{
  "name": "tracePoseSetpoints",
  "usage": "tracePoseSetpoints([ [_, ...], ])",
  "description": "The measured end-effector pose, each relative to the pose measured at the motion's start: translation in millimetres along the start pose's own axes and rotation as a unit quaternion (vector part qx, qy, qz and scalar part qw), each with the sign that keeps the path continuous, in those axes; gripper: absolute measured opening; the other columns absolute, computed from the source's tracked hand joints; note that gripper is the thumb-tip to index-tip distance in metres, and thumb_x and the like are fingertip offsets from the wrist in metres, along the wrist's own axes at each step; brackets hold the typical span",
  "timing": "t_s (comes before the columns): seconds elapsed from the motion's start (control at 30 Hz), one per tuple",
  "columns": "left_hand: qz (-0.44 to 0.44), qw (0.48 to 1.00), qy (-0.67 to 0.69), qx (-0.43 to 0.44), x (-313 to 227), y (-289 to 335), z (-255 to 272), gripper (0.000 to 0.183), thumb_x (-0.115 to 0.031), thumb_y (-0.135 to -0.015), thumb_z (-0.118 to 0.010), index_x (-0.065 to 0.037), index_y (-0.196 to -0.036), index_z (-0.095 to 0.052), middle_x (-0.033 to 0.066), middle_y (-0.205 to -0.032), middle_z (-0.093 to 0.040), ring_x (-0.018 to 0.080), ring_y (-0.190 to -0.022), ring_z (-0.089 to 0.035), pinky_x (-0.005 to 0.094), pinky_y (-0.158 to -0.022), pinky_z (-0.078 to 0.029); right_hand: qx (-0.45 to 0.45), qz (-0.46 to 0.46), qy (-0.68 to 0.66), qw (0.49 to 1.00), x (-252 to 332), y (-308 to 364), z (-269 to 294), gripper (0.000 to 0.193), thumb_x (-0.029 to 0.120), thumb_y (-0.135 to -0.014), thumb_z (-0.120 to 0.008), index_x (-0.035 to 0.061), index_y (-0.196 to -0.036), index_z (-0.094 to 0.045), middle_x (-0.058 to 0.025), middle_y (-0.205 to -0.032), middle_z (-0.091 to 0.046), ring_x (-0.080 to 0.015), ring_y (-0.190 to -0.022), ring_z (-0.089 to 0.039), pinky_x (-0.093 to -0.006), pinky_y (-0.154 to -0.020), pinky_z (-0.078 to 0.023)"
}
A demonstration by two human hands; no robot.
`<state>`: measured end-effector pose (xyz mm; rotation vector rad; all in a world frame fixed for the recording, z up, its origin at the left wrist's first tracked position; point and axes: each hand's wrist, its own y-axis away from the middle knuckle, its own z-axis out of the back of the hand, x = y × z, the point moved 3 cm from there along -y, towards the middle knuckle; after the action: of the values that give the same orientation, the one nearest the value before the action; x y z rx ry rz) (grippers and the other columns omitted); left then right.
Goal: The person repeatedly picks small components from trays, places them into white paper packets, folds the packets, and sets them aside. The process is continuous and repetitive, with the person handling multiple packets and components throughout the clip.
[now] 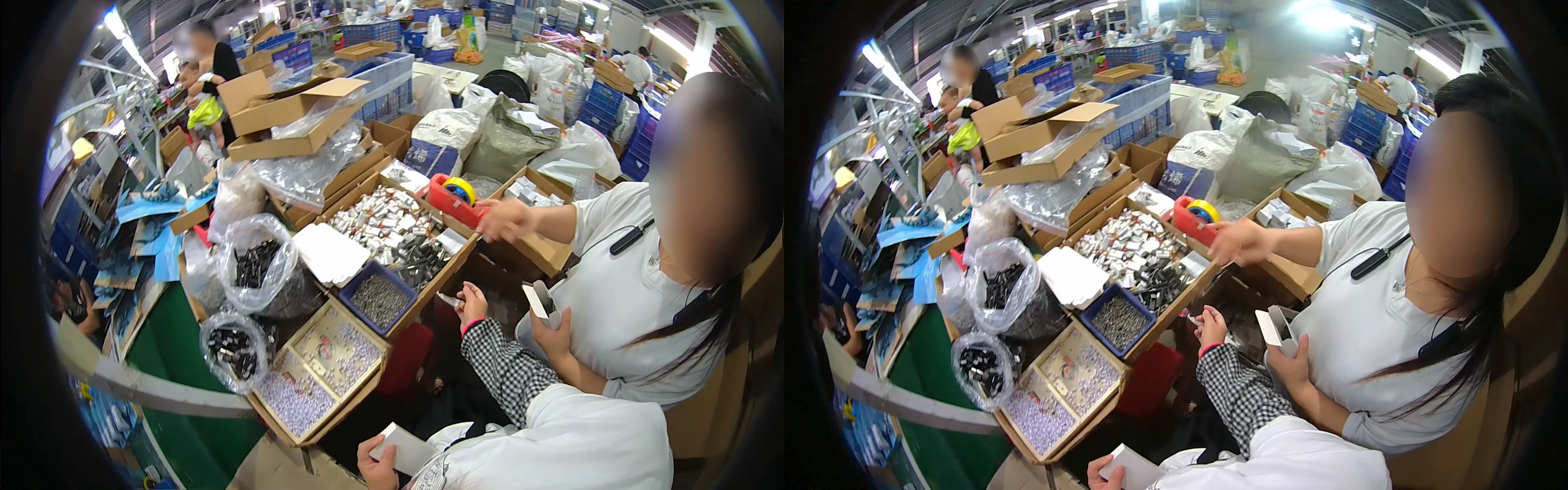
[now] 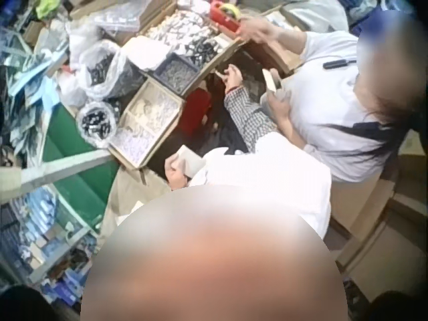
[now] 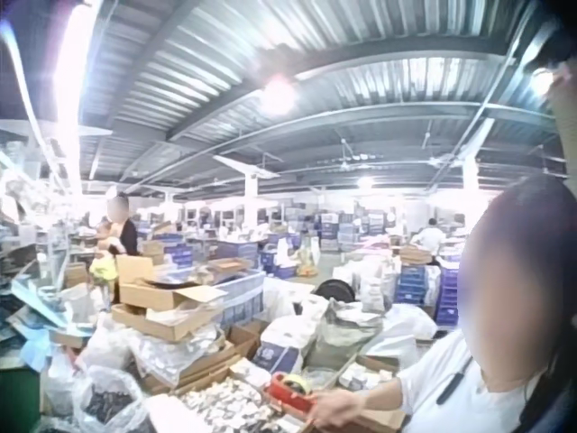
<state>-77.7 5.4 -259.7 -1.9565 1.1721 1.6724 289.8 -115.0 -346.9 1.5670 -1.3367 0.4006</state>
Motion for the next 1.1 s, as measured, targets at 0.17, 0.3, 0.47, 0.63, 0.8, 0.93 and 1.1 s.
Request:
tracePoseSetpoints([
  [0.17, 0.003, 0.998, -0.056, -0.030, -11, -11, -7, 0.025, 0.000, -0.083, -0.058, -0.004, -0.107, -0.053, 0.0099, -0.100, -0.057, 0.0170, -0.089, -0.053, 0.0292, -0.079, -0.045, -0.044, -0.032, -0.060, 0.997, -10, -34, 0, 0.016, 0.016, -0.088, -0.052, 0.0108, -0.103, -0.057, 0.0002, -0.069, -0.053, -0.0063, -0.047, -0.041, -0.0233, -0.045, -0.036],
  [0.3, 0.025, 0.998, -0.038, -0.043, -11, -17, -11, 0.025, 0.000, -0.082, -0.059, -0.002, -0.107, -0.053, 0.0100, -0.099, -0.057, 0.0169, -0.089, -0.053, 0.0285, -0.080, -0.045, -0.059, -0.106, -0.019, 0.992, -48, -28, 26, 0.018, 0.017, -0.087, -0.053, 0.0096, -0.103, -0.058, 0.0010, -0.069, -0.052, -0.0058, -0.048, -0.041, -0.0221, -0.044, -0.036],
  [0.47, 0.001, 0.999, 0.031, 0.010, -6, -30, -16, 0.027, 0.005, -0.078, -0.064, -0.004, -0.102, -0.055, 0.0094, -0.095, -0.061, 0.0151, -0.085, -0.059, 0.0280, -0.078, -0.047, 0.004, -0.233, 0.125, 0.964, -104, 14, 71, 0.018, 0.018, -0.087, -0.054, 0.0085, -0.101, -0.058, -0.0005, -0.070, -0.053, -0.0079, -0.048, -0.042, -0.0240, -0.043, -0.038],
  [0.63, -0.001, 0.998, 0.036, 0.048, -5, -38, -20, 0.027, 0.005, -0.078, -0.063, -0.004, -0.103, -0.055, 0.0095, -0.096, -0.062, 0.0150, -0.086, -0.059, 0.0281, -0.078, -0.047, 0.140, -0.359, 0.308, 0.870, -132, 52, 88, 0.019, 0.018, -0.086, -0.054, 0.0078, -0.102, -0.058, -0.0015, -0.072, -0.054, -0.0093, -0.049, -0.043, -0.0260, -0.044, -0.040],
  [0.8, -0.023, 0.996, 0.012, 0.082, -8, -44, -28, 0.026, 0.002, -0.080, -0.064, -0.004, -0.103, -0.055, 0.0078, -0.097, -0.061, 0.0132, -0.085, -0.057, 0.0268, -0.078, -0.046, 0.210, -0.338, 0.347, 0.850, -125, 50, 78, 0.022, 0.017, -0.088, -0.053, 0.0074, -0.108, -0.056, -0.0012, -0.075, -0.054, -0.0092, -0.053, -0.043, -0.0267, -0.049, -0.043],
  [0.93, -0.043, 0.995, 0.017, 0.090, -12, -47, -31, 0.025, 0.001, -0.080, -0.064, -0.004, -0.103, -0.055, 0.0076, -0.097, -0.060, 0.0129, -0.085, -0.057, 0.0268, -0.077, -0.046, 0.201, -0.313, 0.364, 0.854, -113, 42, 78, 0.024, 0.018, -0.089, -0.052, 0.0086, -0.111, -0.056, 0.0000, -0.076, -0.055, -0.0081, -0.057, -0.045, -0.0258, -0.053, -0.045],
  [1.1, -0.034, 0.996, 0.014, 0.085, -11, -47, -30, 0.025, 0.000, -0.080, -0.064, -0.004, -0.103, -0.055, 0.0072, -0.095, -0.060, 0.0130, -0.084, -0.057, 0.0270, -0.077, -0.046, 0.182, -0.318, 0.377, 0.850, -107, 40, 90, 0.026, 0.017, -0.088, -0.053, 0.0093, -0.112, -0.056, 0.0011, -0.078, -0.056, -0.0078, -0.058, -0.046, -0.0255, -0.054, -0.046],
])
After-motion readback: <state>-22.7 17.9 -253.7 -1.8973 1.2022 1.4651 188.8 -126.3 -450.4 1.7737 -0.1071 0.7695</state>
